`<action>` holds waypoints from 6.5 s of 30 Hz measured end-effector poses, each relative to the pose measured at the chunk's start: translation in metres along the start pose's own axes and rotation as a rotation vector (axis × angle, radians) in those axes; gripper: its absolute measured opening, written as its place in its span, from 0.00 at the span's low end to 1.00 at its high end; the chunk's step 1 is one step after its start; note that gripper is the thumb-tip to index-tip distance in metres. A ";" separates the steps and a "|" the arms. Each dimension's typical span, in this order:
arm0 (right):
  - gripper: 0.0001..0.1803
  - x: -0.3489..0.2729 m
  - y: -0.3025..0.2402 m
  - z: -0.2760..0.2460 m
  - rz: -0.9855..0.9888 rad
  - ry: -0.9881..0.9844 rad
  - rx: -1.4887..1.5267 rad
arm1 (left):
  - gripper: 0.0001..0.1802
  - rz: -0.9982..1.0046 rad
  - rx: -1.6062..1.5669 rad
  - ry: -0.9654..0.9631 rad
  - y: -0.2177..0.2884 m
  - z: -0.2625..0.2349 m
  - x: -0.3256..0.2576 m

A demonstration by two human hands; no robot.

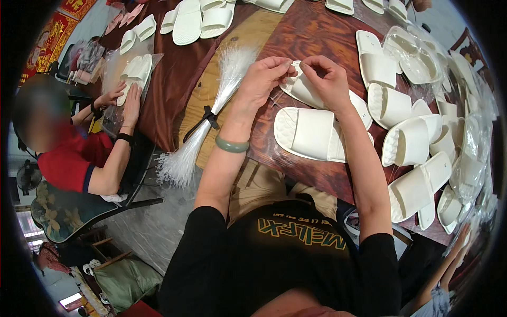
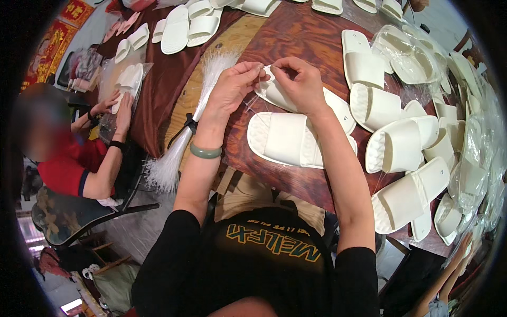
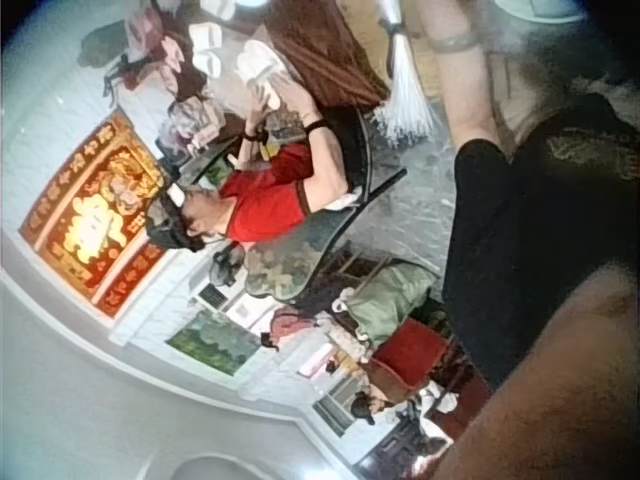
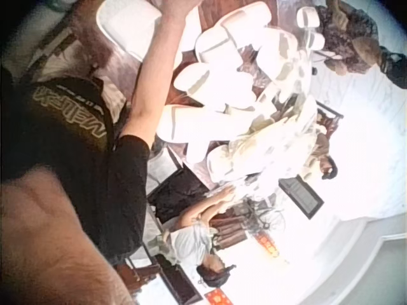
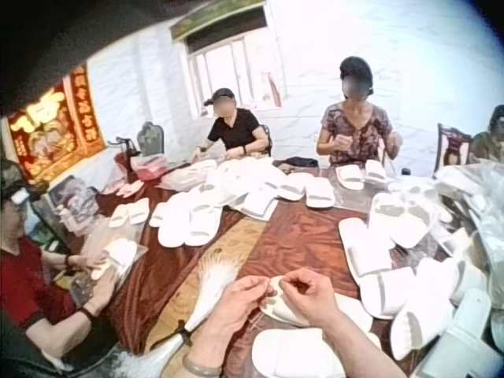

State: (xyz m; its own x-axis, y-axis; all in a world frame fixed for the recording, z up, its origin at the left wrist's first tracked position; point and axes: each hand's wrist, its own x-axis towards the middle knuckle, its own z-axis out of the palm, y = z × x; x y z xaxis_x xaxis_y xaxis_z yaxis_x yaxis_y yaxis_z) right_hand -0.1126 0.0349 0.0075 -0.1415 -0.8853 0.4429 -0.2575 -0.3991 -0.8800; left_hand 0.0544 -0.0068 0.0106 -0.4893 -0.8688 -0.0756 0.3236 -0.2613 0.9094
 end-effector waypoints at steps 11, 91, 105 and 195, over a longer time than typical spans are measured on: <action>0.07 0.003 0.002 0.001 -0.137 0.025 -0.113 | 0.10 0.030 0.096 -0.046 0.001 0.002 0.000; 0.11 0.019 0.059 -0.063 0.155 0.021 -0.474 | 0.19 -0.350 0.490 -0.535 0.023 0.011 -0.062; 0.12 0.008 0.048 -0.066 -0.065 -0.262 -0.601 | 0.38 -0.147 0.895 -0.621 0.001 0.017 -0.113; 0.20 -0.116 -0.033 -0.165 -0.152 -0.364 -1.156 | 0.19 0.458 1.148 -0.435 -0.006 0.016 0.003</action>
State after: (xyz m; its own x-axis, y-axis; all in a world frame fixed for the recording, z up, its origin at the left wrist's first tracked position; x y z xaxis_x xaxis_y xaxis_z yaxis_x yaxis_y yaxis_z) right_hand -0.2449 0.1900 0.0138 0.1922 -0.9374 0.2903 -0.9727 -0.2211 -0.0702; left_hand 0.0378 -0.0011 0.0115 -0.8094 -0.5205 0.2721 -0.2352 0.7118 0.6618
